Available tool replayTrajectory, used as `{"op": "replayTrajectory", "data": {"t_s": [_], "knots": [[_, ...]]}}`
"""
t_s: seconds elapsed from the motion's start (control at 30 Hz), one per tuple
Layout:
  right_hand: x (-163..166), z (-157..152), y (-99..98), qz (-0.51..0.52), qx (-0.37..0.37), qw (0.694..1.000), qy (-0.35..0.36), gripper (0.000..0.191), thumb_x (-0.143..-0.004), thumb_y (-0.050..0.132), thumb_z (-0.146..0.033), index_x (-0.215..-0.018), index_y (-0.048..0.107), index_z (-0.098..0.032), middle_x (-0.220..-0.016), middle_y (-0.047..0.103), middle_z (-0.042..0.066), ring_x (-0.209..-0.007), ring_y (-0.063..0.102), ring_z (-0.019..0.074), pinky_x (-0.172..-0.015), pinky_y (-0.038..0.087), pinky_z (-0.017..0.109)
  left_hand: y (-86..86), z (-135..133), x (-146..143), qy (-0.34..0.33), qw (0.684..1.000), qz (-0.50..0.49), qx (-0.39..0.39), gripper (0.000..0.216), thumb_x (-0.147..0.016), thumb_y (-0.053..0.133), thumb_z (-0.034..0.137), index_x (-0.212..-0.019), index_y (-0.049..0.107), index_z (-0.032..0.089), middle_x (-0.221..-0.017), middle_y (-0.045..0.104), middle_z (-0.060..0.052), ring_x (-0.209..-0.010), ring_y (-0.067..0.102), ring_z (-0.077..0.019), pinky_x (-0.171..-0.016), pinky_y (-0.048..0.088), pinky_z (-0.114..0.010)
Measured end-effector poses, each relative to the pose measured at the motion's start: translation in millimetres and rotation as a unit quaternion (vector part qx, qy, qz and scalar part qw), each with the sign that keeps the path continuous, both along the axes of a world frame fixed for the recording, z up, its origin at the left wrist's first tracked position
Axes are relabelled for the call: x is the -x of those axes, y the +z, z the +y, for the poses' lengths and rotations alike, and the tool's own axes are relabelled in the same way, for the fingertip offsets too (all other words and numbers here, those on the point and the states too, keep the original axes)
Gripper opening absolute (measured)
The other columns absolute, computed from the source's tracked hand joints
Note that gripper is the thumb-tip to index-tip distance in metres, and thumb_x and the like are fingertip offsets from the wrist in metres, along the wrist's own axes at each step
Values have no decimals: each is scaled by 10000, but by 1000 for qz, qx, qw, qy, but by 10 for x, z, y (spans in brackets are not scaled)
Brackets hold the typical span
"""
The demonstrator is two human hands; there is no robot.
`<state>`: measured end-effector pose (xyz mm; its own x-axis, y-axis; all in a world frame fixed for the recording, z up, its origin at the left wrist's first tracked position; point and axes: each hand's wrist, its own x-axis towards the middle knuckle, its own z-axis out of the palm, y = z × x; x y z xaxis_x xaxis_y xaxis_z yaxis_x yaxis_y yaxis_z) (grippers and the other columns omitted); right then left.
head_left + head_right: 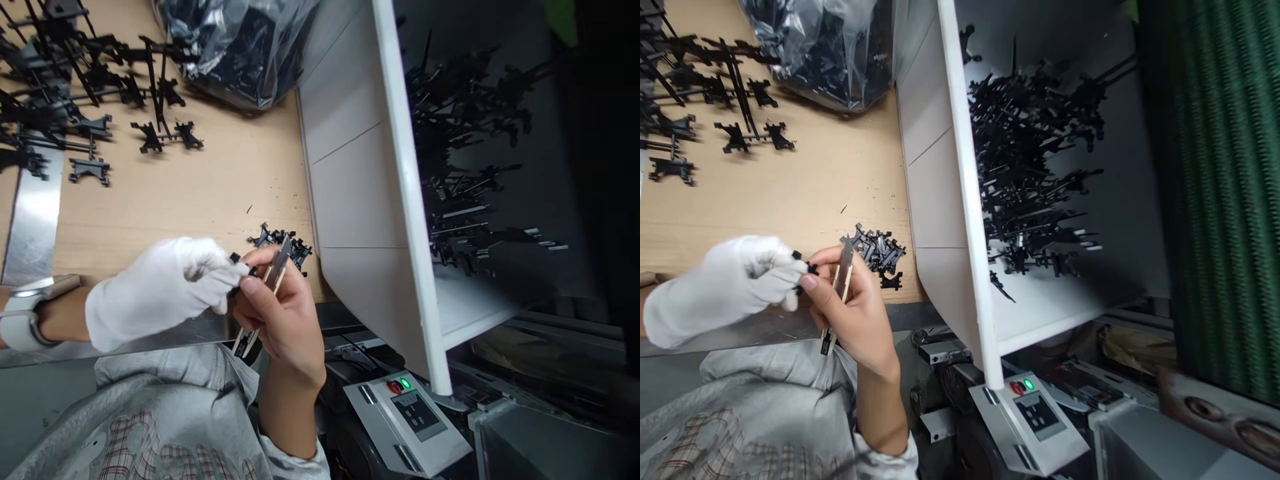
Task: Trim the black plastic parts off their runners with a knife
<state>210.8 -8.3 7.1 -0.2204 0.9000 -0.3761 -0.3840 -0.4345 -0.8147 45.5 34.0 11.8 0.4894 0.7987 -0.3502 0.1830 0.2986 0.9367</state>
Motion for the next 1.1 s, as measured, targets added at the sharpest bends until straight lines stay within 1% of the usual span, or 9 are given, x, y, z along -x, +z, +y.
{"op": "replayTrajectory", "data": {"t_s": [0.13, 0.27, 0.37, 0.53, 0.63, 0.8, 0.9, 1.0, 1.1], "knots": [[-121, -20, 67, -184, -51, 981, -23, 233, -923, 765, -426, -912, 638, -230, -586, 431, -109, -439, 335, 61, -426, 327, 205, 67, 47, -4, -36, 999, 33, 7, 375, -884, 516, 497, -666, 584, 199, -593, 583, 15, -527, 491, -112, -502, 410, -225], [-356, 41, 131, -452, -127, 883, -21, 206, -975, 618, -404, -895, 645, -217, -662, 587, -31, -573, 533, 138, -575, 437, 279, 135, 50, 13, -48, 993, 99, -47, 449, -962, 451, 540, -750, 639, 192, -598, 561, 17, -546, 485, -126, -597, 442, -254], [-469, 94, 130, -532, -125, 836, -47, 158, -951, 578, -343, -882, 624, -209, -773, 677, 41, -719, 623, 207, -684, 458, 333, 149, 20, 41, -55, 991, 120, -35, 455, -974, 442, 593, -890, 636, 190, -737, 660, -10, -600, 555, -144, -643, 500, -274], [-505, 58, 103, -543, -112, 829, -72, 341, -938, 592, -343, -1218, 640, -156, -705, 603, -6, -673, 595, 215, -673, 458, 336, 163, 13, 62, -55, 973, 210, -80, 563, -934, 461, 667, -1206, 634, 205, -1137, 741, -107, -953, 708, -267, -1001, 586, -453], [-544, -76, 118, -511, -120, 847, -83, 404, -965, 553, -362, -1303, 622, -152, -799, 641, 21, -718, 618, 204, -702, 509, 325, 138, 5, 103, -61, 945, 277, -161, 603, -929, 488, 685, -1310, 616, 235, -1245, 717, -103, -1039, 707, -309, -1049, 576, -537], [-716, -415, 104, -438, -115, 892, 6, 422, -996, 506, -379, -1331, 650, -166, -867, 644, 45, -825, 651, 224, -851, 554, 370, 89, -10, 288, -65, 857, 319, -399, 534, -1008, 493, 636, -1382, 550, 259, -1383, 657, -98, -1204, 677, -318, -1098, 556, -520], [-842, -594, 54, -428, -95, 897, 64, 437, -1008, 494, -363, -1356, 660, -157, -967, 678, 89, -920, 672, 249, -964, 543, 423, 226, 102, 265, -56, 798, 308, -515, 397, -1055, 522, 479, -1388, 544, 264, -1360, 677, -66, -1179, 694, -248, -1103, 556, -404], [-929, -710, 8, -426, -94, 897, 68, 395, -1004, 534, -345, -1302, 709, -153, -1005, 717, 117, -994, 693, 278, -1022, 529, 461, 538, 305, -79, -65, 705, 240, -664, 309, -1046, 587, 347, -1333, 586, 232, -1346, 693, -76, -1196, 693, -231, -1091, 542, -350], [-956, -765, 0, -423, -105, 898, 65, 375, -1009, 548, -339, -1290, 726, -167, -955, 736, 104, -980, 706, 280, -1007, 545, 459, 913, 580, -748, -167, 624, 207, -735, 380, -1101, 431, 347, -1413, 543, 161, -1368, 680, -151, -1177, 707, -321, -981, 598, -491]]}}
